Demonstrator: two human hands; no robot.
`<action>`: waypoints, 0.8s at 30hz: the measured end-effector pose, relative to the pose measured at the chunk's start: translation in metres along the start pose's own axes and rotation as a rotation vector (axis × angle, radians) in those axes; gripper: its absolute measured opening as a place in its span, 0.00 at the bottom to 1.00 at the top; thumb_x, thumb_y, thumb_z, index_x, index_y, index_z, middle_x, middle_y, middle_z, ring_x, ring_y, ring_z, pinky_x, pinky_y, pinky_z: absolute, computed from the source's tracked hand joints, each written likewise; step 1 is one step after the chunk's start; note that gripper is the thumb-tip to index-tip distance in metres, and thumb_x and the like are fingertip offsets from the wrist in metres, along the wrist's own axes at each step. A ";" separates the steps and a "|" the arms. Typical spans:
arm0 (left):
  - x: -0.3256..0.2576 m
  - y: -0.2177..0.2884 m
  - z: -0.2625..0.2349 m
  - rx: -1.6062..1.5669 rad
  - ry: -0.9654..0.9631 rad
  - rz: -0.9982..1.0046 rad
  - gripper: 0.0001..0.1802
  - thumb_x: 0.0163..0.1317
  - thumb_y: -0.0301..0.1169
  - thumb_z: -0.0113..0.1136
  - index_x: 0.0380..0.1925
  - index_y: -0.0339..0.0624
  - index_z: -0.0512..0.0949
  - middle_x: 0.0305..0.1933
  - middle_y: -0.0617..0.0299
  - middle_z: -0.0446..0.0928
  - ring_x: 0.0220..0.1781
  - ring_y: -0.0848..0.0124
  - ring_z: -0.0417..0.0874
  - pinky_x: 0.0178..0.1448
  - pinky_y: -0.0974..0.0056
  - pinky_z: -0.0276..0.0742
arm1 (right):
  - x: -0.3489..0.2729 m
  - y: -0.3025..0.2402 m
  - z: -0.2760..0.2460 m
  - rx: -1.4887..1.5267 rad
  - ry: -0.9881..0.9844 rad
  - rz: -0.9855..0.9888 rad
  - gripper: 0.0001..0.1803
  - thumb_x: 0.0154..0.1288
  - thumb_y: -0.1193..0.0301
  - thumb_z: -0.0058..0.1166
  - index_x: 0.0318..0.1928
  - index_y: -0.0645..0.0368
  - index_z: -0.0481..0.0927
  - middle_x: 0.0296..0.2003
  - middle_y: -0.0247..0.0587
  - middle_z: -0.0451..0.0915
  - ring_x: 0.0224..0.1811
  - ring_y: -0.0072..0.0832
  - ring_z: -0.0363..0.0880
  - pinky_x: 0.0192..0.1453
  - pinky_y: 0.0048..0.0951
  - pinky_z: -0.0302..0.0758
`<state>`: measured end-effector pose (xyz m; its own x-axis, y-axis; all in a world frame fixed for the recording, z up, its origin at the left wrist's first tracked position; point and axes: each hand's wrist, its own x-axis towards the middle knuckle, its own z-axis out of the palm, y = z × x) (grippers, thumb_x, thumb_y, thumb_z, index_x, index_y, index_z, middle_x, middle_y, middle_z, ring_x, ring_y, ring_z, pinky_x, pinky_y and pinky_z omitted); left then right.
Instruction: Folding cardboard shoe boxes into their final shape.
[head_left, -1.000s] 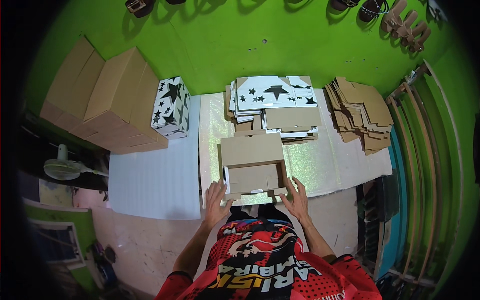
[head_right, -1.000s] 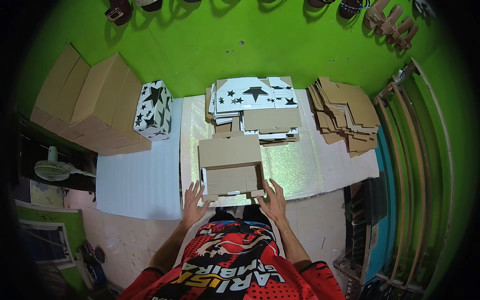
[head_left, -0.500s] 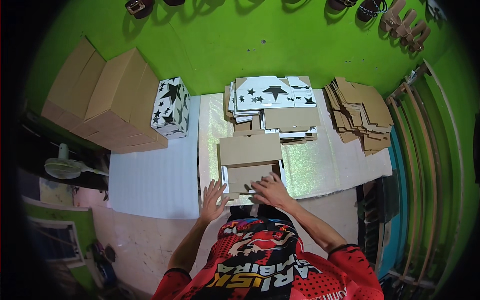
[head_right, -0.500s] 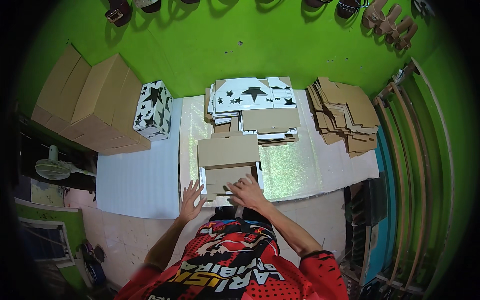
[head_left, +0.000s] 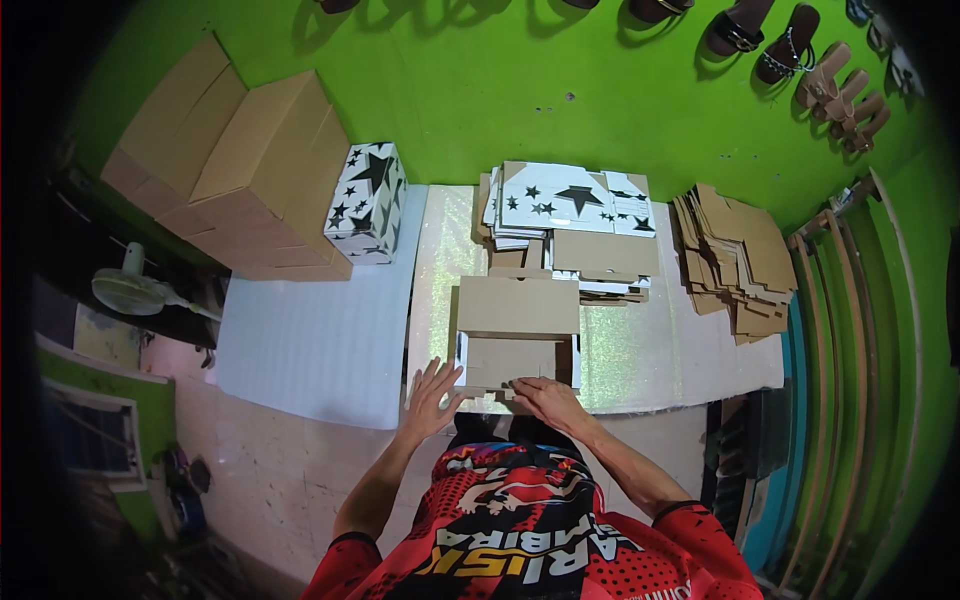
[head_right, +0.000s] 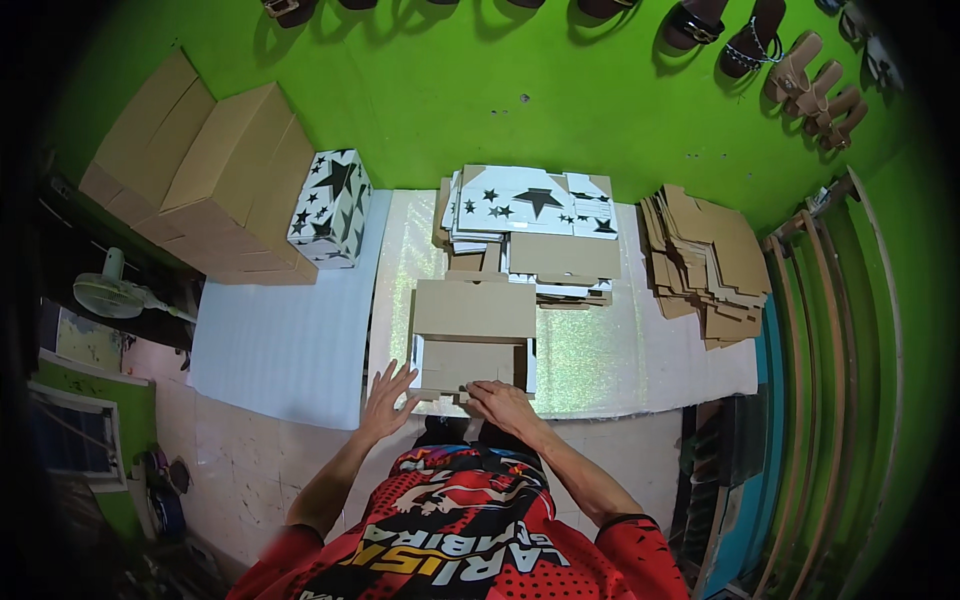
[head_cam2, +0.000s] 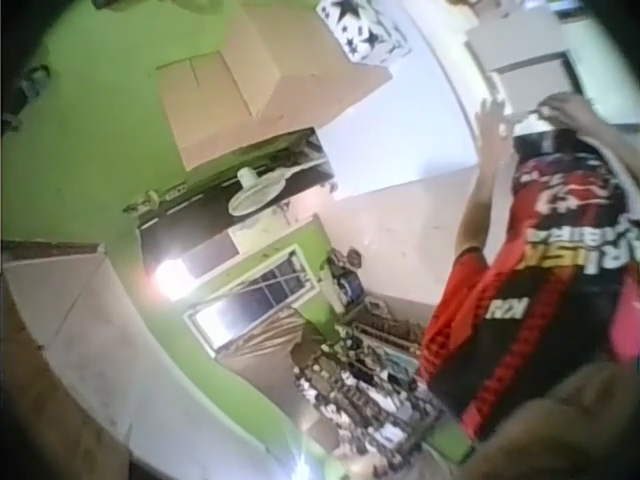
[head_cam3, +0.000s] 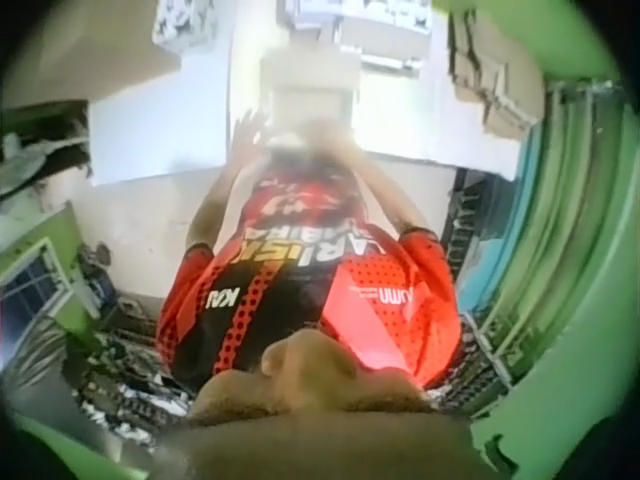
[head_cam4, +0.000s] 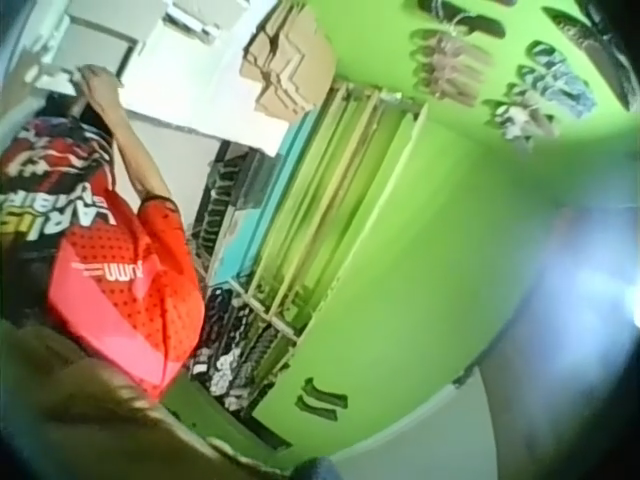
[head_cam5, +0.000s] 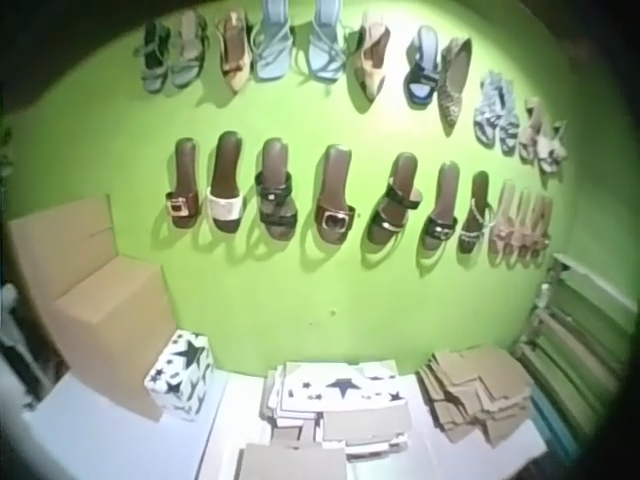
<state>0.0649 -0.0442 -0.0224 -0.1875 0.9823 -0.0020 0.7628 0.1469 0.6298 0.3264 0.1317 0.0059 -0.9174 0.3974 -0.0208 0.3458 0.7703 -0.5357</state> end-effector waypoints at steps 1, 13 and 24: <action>0.000 0.000 0.001 0.007 0.020 -0.002 0.33 0.73 0.41 0.65 0.77 0.53 0.71 0.83 0.53 0.65 0.87 0.47 0.55 0.83 0.28 0.50 | 0.001 0.003 -0.002 -0.004 -0.016 0.009 0.24 0.79 0.53 0.53 0.60 0.59 0.84 0.56 0.46 0.87 0.55 0.46 0.87 0.63 0.43 0.82; 0.001 0.000 0.005 -0.012 0.059 0.000 0.30 0.73 0.42 0.65 0.73 0.50 0.75 0.81 0.51 0.68 0.84 0.45 0.61 0.82 0.31 0.55 | 0.010 0.003 0.019 -0.363 0.009 -0.084 0.19 0.69 0.54 0.62 0.53 0.50 0.84 0.41 0.36 0.86 0.47 0.36 0.89 0.49 0.42 0.80; 0.000 -0.001 0.004 -0.024 0.065 -0.004 0.31 0.74 0.41 0.64 0.75 0.50 0.74 0.81 0.51 0.68 0.84 0.46 0.62 0.82 0.32 0.56 | 0.016 -0.003 0.011 -0.267 0.266 -0.185 0.19 0.68 0.57 0.63 0.55 0.47 0.83 0.38 0.35 0.86 0.39 0.36 0.89 0.43 0.42 0.82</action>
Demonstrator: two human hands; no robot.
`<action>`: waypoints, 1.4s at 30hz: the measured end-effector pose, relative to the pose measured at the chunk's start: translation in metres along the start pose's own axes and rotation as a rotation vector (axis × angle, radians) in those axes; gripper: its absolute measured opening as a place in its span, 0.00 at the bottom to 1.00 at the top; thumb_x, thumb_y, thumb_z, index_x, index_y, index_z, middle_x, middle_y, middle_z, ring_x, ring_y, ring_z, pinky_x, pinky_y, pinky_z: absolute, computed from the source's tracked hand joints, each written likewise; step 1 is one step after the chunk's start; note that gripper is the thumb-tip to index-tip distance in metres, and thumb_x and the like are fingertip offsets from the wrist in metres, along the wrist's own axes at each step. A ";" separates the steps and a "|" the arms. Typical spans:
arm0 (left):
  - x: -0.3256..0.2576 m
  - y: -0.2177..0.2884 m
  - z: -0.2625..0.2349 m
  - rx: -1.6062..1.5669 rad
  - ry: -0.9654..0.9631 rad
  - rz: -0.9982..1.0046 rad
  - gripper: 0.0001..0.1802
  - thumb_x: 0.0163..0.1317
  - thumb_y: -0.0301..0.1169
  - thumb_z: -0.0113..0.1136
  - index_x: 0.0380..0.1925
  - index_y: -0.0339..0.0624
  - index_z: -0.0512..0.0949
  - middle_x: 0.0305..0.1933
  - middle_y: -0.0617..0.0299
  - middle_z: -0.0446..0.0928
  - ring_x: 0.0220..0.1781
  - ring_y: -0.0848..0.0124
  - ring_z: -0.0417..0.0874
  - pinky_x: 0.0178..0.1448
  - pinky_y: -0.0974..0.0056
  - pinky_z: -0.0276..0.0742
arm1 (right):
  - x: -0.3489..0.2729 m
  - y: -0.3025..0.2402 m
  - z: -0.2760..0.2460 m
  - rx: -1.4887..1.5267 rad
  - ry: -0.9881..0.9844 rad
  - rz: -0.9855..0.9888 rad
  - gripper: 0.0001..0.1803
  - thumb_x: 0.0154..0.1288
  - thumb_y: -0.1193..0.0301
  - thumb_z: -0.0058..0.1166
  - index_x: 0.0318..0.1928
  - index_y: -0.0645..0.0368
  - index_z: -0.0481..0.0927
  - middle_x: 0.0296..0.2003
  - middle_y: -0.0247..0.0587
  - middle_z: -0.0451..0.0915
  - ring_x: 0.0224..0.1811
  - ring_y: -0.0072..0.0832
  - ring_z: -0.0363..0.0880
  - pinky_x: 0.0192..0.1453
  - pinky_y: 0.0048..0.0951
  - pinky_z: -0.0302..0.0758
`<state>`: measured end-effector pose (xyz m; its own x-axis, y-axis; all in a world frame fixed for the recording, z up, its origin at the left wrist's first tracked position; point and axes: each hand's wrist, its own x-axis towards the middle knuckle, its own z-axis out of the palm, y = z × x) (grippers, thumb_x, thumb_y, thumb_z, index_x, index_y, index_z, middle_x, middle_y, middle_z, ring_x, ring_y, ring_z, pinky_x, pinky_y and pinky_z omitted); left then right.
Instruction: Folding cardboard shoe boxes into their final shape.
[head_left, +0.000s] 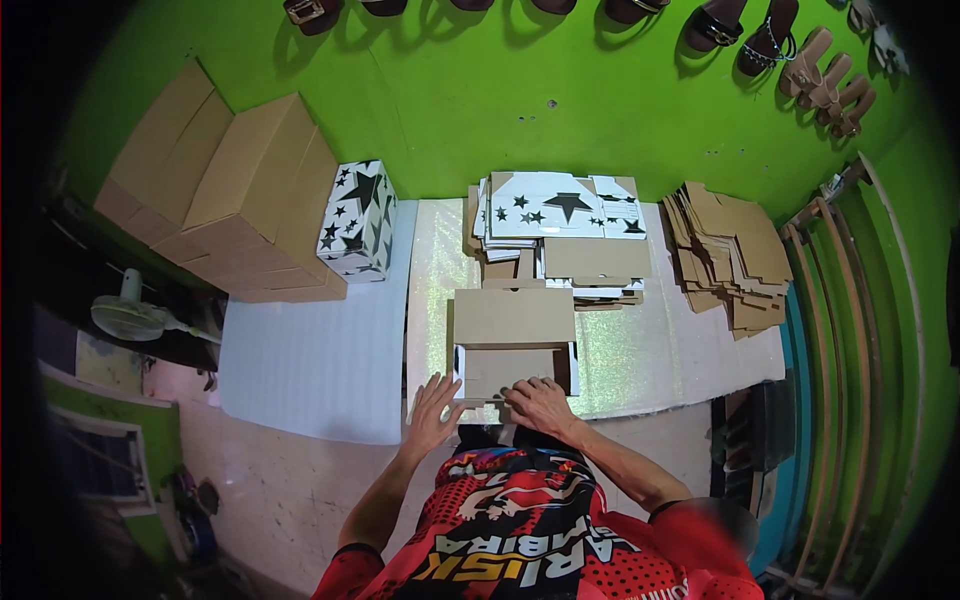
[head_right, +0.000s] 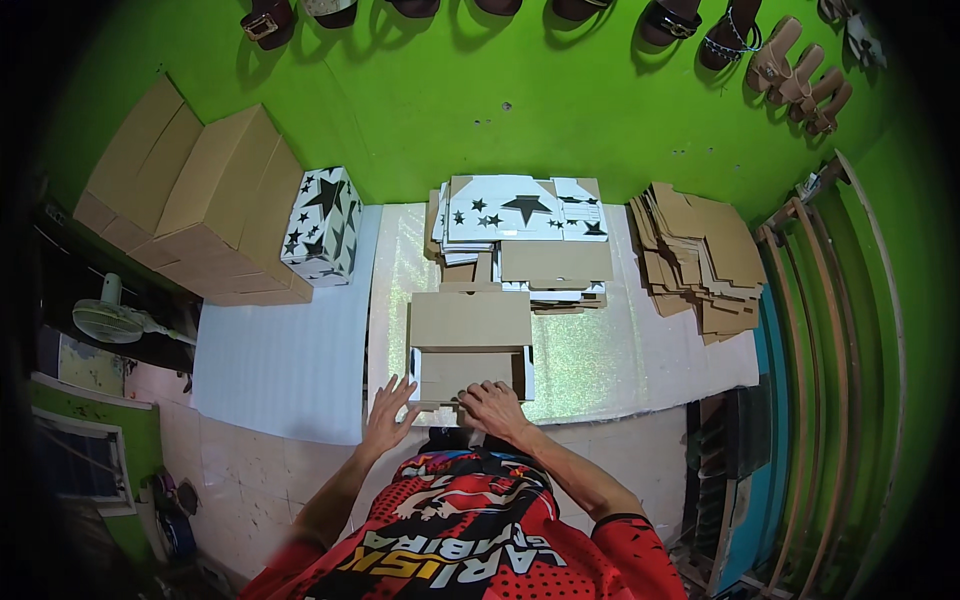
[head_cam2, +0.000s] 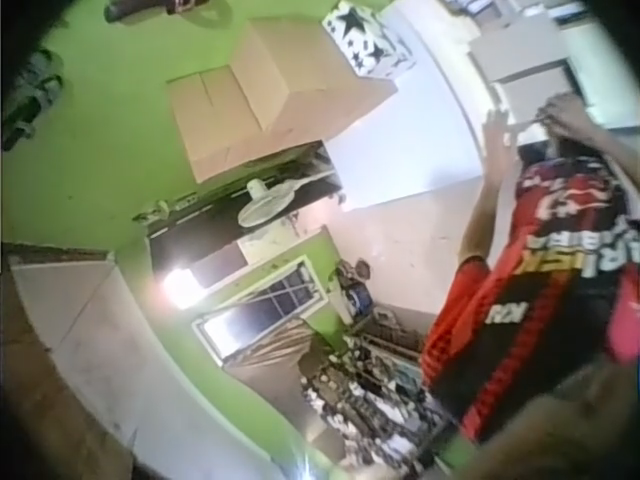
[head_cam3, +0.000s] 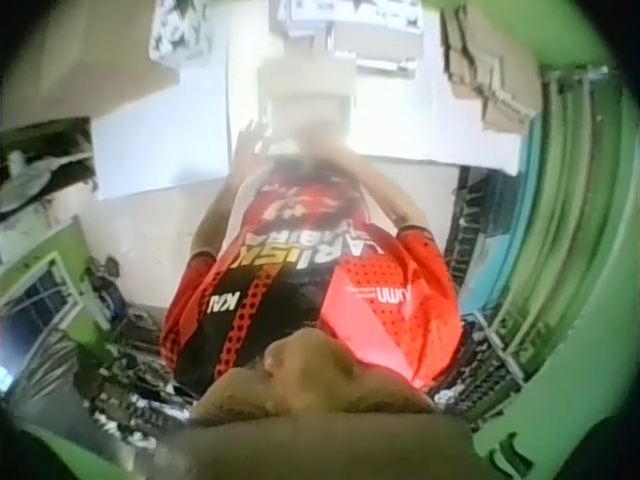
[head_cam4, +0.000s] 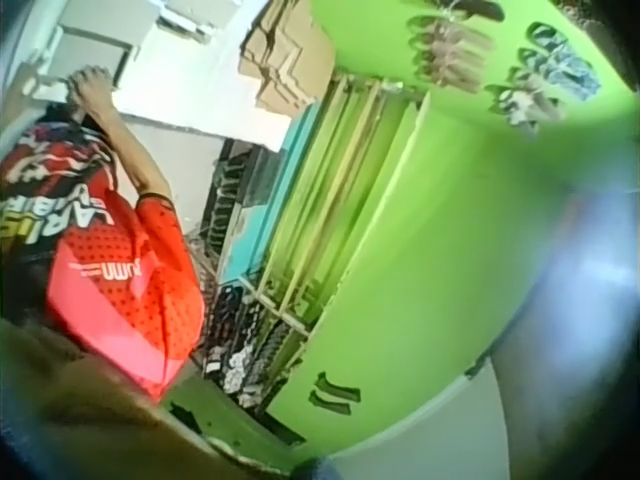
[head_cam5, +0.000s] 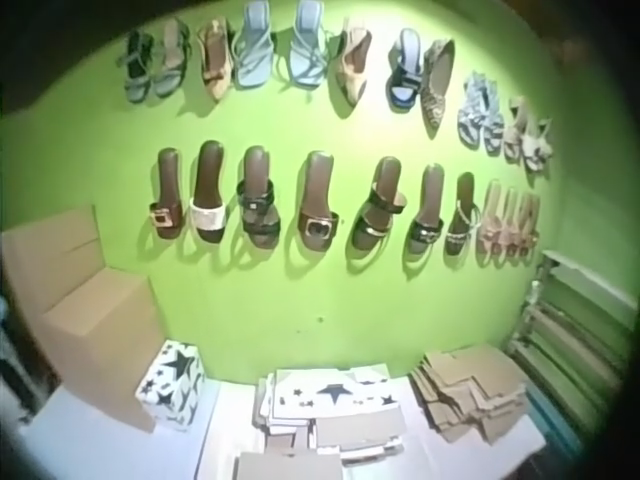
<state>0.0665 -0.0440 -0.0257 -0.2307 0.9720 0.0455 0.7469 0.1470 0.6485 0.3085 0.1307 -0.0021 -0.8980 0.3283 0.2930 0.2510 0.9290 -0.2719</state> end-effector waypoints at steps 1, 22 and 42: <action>0.002 0.001 0.000 -0.004 -0.013 0.000 0.31 0.74 0.41 0.64 0.75 0.50 0.73 0.81 0.50 0.67 0.85 0.46 0.61 0.82 0.32 0.56 | -0.004 0.002 0.001 -0.002 0.000 0.004 0.19 0.68 0.57 0.63 0.55 0.47 0.83 0.38 0.35 0.86 0.39 0.36 0.89 0.43 0.42 0.82; 0.004 0.004 -0.001 -0.015 -0.002 0.019 0.31 0.72 0.40 0.66 0.74 0.50 0.75 0.81 0.50 0.68 0.84 0.45 0.62 0.81 0.31 0.56 | -0.020 0.006 0.006 0.187 -0.157 0.186 0.17 0.72 0.63 0.63 0.58 0.51 0.88 0.48 0.35 0.88 0.52 0.37 0.85 0.61 0.41 0.78; 0.019 -0.020 -0.016 0.142 -0.192 0.125 0.51 0.68 0.54 0.68 0.83 0.48 0.57 0.89 0.46 0.47 0.89 0.43 0.45 0.86 0.30 0.39 | -0.092 0.069 -0.058 0.044 -0.304 0.313 0.43 0.75 0.38 0.51 0.80 0.50 0.66 0.83 0.36 0.58 0.83 0.41 0.59 0.88 0.45 0.54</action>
<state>0.0371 -0.0312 -0.0256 -0.0190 0.9992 -0.0357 0.8451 0.0351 0.5335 0.4297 0.1750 0.0055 -0.8482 0.5218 -0.0911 0.5184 0.7824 -0.3450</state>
